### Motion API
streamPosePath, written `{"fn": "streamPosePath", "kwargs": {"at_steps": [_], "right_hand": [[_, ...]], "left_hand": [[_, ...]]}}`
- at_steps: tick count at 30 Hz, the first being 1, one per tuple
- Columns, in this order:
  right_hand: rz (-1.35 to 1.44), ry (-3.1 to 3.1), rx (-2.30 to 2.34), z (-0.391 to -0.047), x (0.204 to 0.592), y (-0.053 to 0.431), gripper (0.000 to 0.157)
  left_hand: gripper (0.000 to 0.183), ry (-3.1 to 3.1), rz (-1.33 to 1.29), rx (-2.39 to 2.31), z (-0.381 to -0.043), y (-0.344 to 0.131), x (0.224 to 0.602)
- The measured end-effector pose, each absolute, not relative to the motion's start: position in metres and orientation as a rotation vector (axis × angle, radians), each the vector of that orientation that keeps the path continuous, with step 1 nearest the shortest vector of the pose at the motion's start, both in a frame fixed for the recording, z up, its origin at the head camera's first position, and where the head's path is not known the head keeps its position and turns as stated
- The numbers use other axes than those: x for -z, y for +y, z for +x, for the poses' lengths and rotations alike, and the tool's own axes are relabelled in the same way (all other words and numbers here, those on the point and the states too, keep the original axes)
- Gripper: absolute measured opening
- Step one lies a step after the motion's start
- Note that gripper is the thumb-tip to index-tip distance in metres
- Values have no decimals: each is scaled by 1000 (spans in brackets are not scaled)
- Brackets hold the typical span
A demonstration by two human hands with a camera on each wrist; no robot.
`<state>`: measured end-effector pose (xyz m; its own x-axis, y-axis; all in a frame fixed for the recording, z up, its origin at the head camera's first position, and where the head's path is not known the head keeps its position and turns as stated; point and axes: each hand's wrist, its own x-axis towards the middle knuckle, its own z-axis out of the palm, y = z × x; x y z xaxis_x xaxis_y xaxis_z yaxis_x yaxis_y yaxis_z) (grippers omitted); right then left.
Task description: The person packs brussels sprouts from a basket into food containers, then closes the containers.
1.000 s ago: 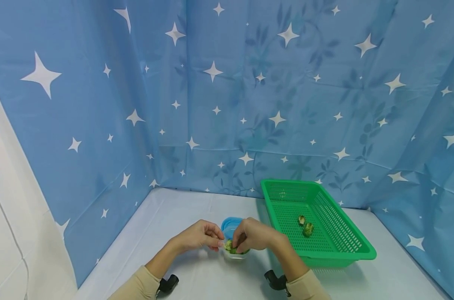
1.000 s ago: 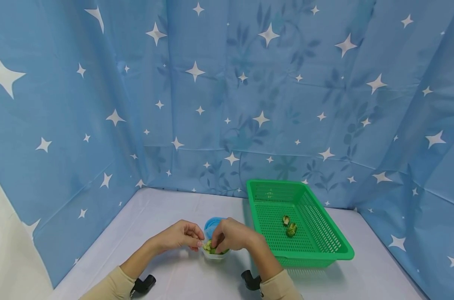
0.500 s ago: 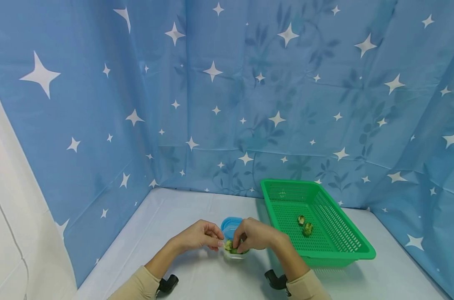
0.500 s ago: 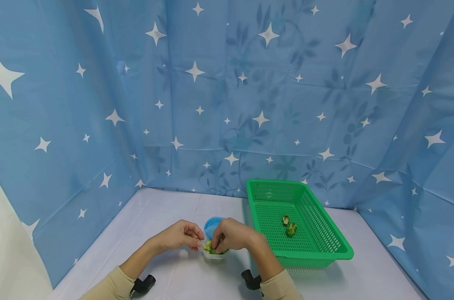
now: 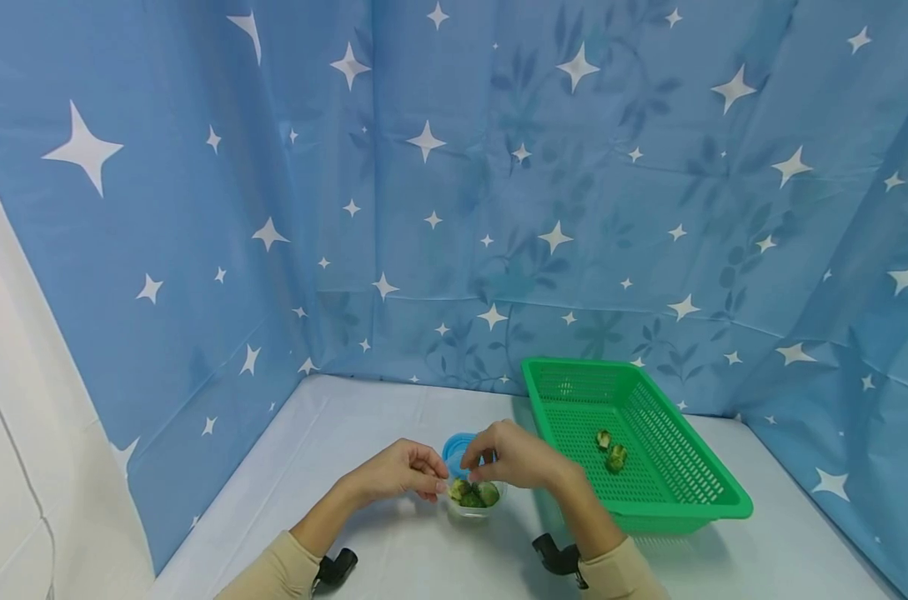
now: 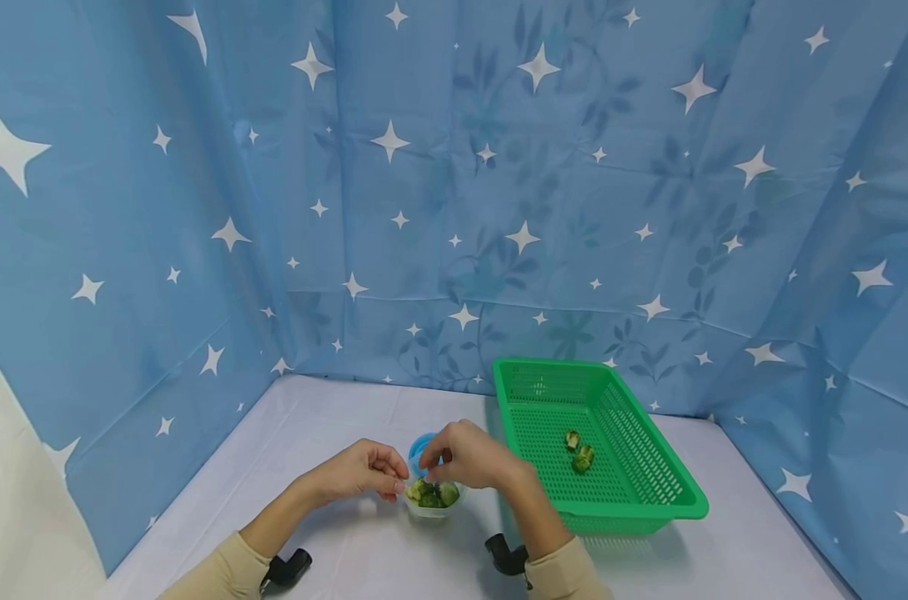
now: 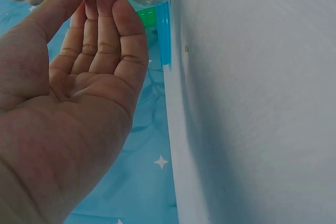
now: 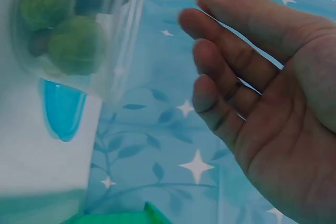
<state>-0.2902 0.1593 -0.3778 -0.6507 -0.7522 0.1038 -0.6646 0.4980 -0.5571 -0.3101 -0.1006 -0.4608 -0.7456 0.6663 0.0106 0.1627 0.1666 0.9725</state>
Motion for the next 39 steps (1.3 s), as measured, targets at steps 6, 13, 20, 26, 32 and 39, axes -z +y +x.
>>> {"fn": "streamPosePath", "kwargs": {"at_steps": [6,13,20,26,32,39], "right_hand": [[-1341,2694,921,-282,357,165,13],[-1351,2844,924,-275,338,173,17],[-1322,3003,896,-276,327,181,21],[-1296,3070,874,-283,323,191,24],[-1197,3107,898,-297,318,210,24],[-1081,3110,952,-315,314,235,26]], "left_hand": [[29,2030,777,-1601,-311,-101,461],[31,2035,780,-1598,-310,-101,461],[31,2032,792,-1594,-312,-101,463],[27,2046,768,-1601,-310,-99,462],[26,2068,758,-1598,-308,-98,462],[28,2063,761,-1599,-311,-98,464]]}}
